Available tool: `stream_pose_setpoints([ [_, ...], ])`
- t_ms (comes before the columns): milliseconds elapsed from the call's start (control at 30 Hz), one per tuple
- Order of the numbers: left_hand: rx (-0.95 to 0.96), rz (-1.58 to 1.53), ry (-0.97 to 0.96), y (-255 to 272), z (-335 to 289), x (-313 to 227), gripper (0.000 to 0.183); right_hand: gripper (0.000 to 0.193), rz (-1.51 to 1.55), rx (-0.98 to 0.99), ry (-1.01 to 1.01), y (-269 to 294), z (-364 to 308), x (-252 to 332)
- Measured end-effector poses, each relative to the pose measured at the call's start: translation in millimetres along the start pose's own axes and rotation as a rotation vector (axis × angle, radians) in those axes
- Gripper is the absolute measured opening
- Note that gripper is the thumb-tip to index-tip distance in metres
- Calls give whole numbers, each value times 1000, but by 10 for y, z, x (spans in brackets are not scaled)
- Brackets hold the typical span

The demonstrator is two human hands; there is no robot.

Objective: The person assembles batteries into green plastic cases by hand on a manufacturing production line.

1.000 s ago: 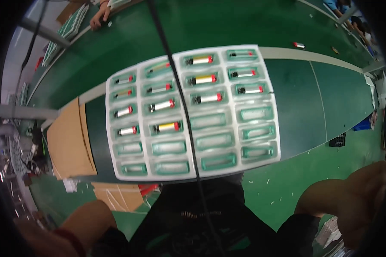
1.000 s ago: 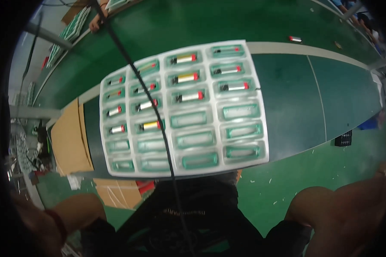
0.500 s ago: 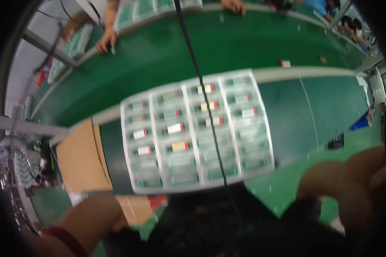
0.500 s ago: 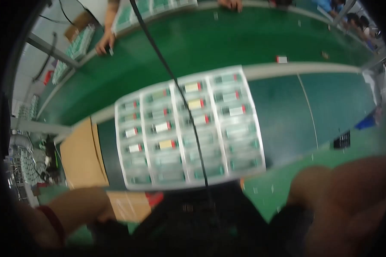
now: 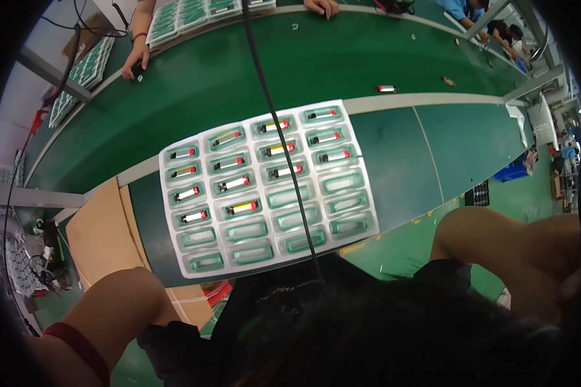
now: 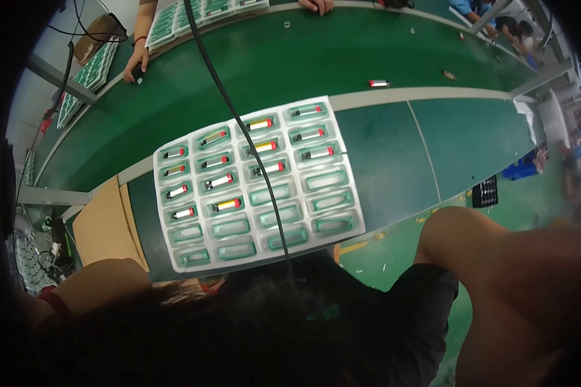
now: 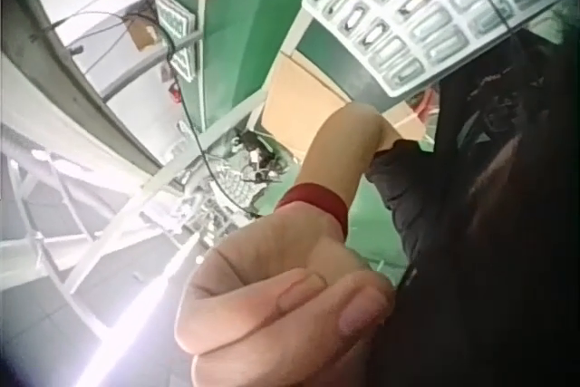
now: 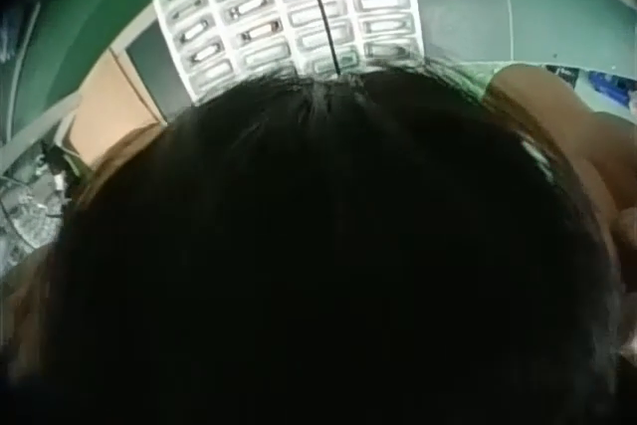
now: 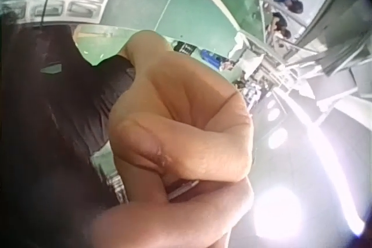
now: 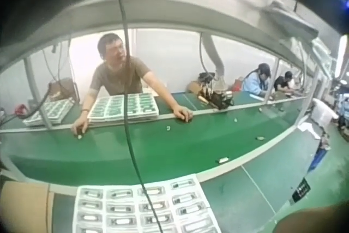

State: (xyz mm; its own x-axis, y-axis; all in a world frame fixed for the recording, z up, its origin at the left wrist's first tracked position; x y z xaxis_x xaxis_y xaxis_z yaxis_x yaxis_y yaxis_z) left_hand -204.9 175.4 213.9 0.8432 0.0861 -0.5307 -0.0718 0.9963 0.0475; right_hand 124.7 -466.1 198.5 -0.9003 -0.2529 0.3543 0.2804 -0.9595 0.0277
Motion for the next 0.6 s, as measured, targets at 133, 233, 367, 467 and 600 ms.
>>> stream_pose_setpoints([
  [133,64,54,-176,-138,875,1117,77,42,18,-23,194,-945,-329,43],
  [233,48,57,-218,-182,1211,1830,79,41,20,12,236,-1231,-479,-122],
  [367,29,-64,27,-571,1115,2416,81,41,-49,28,-25,-623,-427,-183],
  [467,90,-76,89,-557,1308,2818,83,40,-58,-28,-76,179,-729,-203],
  [600,118,47,115,-737,1454,2559,85,40,65,-64,-67,993,-976,-570],
])
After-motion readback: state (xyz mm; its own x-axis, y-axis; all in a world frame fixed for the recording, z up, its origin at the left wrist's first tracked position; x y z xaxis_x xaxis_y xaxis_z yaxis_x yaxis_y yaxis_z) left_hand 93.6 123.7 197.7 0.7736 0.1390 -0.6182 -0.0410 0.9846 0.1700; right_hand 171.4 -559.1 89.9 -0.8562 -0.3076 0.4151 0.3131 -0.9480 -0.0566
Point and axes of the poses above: each hand's wrist, its own z-axis towards the middle knuckle, its own y-axis out of the back of the hand, x = y × z, the point moved 6 cm from there along z, towards the middle knuckle, and after that the axes turned 7 degrees about -y, right-handed, at the moved point
